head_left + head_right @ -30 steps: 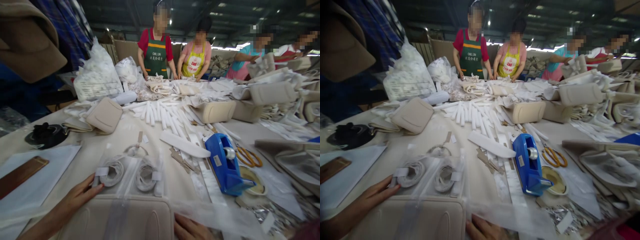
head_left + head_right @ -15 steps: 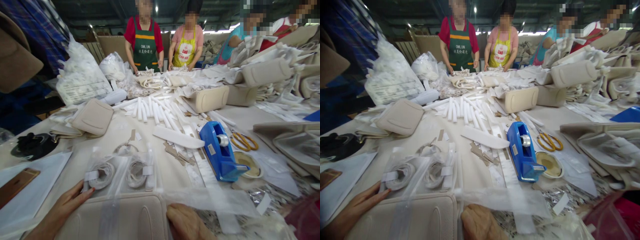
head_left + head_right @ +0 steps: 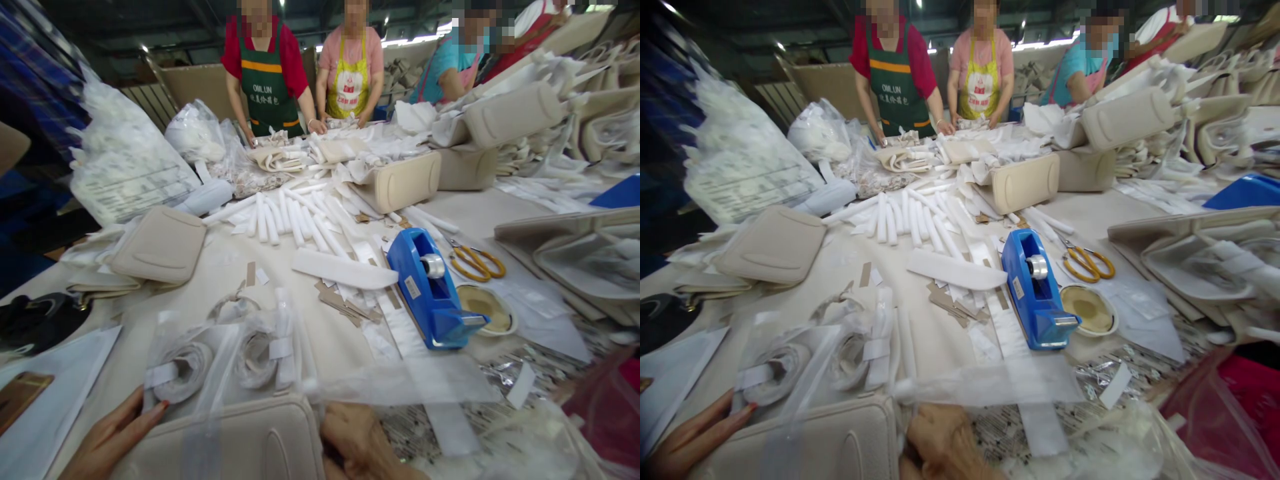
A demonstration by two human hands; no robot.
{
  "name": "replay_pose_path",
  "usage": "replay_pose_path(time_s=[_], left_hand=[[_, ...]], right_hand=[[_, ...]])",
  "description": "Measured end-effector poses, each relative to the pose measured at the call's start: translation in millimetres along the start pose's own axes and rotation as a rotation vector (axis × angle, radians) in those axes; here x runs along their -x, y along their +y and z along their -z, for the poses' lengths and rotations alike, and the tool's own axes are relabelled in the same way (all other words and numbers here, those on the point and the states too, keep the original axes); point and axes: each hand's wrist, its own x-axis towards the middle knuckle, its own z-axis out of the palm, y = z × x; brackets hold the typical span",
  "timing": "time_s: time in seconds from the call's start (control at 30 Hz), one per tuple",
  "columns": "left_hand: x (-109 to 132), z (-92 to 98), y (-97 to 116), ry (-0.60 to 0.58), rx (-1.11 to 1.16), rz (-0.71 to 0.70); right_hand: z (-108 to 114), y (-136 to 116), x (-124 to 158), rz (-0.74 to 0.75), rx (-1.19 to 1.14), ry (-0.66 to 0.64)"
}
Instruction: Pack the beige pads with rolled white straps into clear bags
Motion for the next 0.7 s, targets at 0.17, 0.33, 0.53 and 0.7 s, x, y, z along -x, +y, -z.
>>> replay_pose_path(time_s=[0.17,0.33,0.53,0.7], left_hand=[[5.3,-0.3,6.5,-0.001,0.035,-0.031],[20.1,-2.5,24.3,-0.017,0.061,-0.097],[19.3,-1.7,26.8,0.009,0.025,-0.139],[1.5,8.8,11.6,-0.11,-0.065,-0.076]], right_hand=[[-1.0,-9.2,-4.1,-0.143,0.01,0.003],[6.5,-12.0,-7.9,-0.161,-0.057,-0.087],[4.6,-11.2,-4.3,-0.092,0.13,-0.113],[29.1,-10.9,1.8,-0.071,-0.03,-0.287]])
